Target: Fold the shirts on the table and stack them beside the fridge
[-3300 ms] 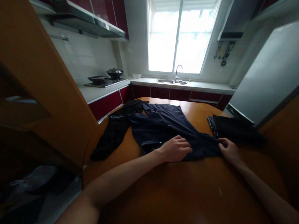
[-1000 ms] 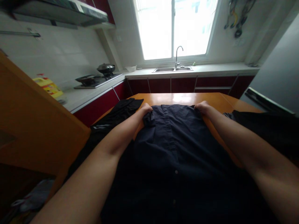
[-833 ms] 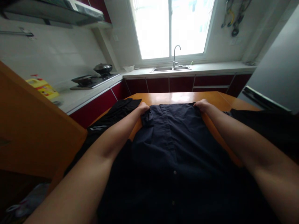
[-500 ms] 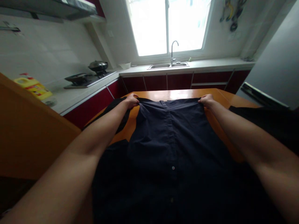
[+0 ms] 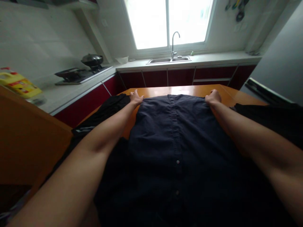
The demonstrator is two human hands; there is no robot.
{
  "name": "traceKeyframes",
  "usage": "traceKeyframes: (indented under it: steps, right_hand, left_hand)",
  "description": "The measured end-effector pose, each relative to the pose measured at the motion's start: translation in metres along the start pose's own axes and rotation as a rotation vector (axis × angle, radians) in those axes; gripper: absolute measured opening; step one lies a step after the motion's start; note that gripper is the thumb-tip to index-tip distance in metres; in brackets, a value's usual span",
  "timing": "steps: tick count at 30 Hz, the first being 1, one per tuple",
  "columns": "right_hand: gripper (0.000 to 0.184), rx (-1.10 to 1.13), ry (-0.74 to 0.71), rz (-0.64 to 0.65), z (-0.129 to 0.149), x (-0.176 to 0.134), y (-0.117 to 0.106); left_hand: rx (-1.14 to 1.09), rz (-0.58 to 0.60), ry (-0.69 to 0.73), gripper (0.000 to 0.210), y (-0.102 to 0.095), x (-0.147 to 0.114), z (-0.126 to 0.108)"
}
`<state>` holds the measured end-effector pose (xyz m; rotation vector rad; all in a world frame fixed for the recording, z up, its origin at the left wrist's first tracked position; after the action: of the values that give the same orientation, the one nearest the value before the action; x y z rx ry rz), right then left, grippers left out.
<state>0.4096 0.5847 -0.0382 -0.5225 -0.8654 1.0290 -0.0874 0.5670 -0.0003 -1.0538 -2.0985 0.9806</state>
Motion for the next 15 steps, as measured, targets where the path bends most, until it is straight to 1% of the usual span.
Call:
traceKeyframes:
  steps: [1,3,4,6,7,9,11,13,15]
  right_hand:
    - [0.042,-0.046,-0.081,-0.003,0.010,-0.007,-0.001]
    - [0.043,-0.100,-0.257,0.035,0.037,-0.026,0.002]
    - [0.042,-0.117,-0.332,0.077,0.052,-0.037,0.007]
    - [0.042,-0.139,-0.434,0.178,0.080,-0.061,0.017]
    - [0.043,-0.146,-0.468,0.224,0.093,-0.073,0.023]
    - [0.047,-0.148,-0.526,0.304,0.116,-0.097,0.033]
    - [0.051,-0.146,-0.548,0.373,0.132,-0.118,0.043]
    - [0.054,-0.159,-0.537,0.440,0.139,-0.135,0.050]
    - [0.056,-0.182,-0.529,0.492,0.140,-0.148,0.055]
  left_hand:
    - [0.060,-0.016,0.033,0.068,0.001,-0.008,-0.003]
    - [0.160,0.027,0.117,0.065,0.004,-0.029,-0.007]
    - [0.217,0.061,0.173,0.064,0.005,-0.044,-0.008]
    - [0.349,0.115,0.256,0.064,0.007,-0.076,-0.005]
    - [0.410,0.137,0.275,0.067,0.008,-0.091,-0.002]
    - [0.491,0.214,0.264,0.073,0.014,-0.119,0.005]
    - [0.513,0.316,0.238,0.076,0.021,-0.139,0.011]
    - [0.503,0.374,0.254,0.075,0.026,-0.147,0.012]
    - [0.481,0.347,0.270,0.074,0.023,-0.143,0.015]
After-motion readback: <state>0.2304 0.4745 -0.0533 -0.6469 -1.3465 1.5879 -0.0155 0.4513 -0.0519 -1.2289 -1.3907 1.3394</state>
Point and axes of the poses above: each hand's wrist, its own x-axis towards the middle knuckle, its own y-axis out of the palm, z = x × y, the point moved 6 cm from there along x, towards the middle knuckle, and after that the axes turned 12 degrees about -y, right-handed, at the moved point
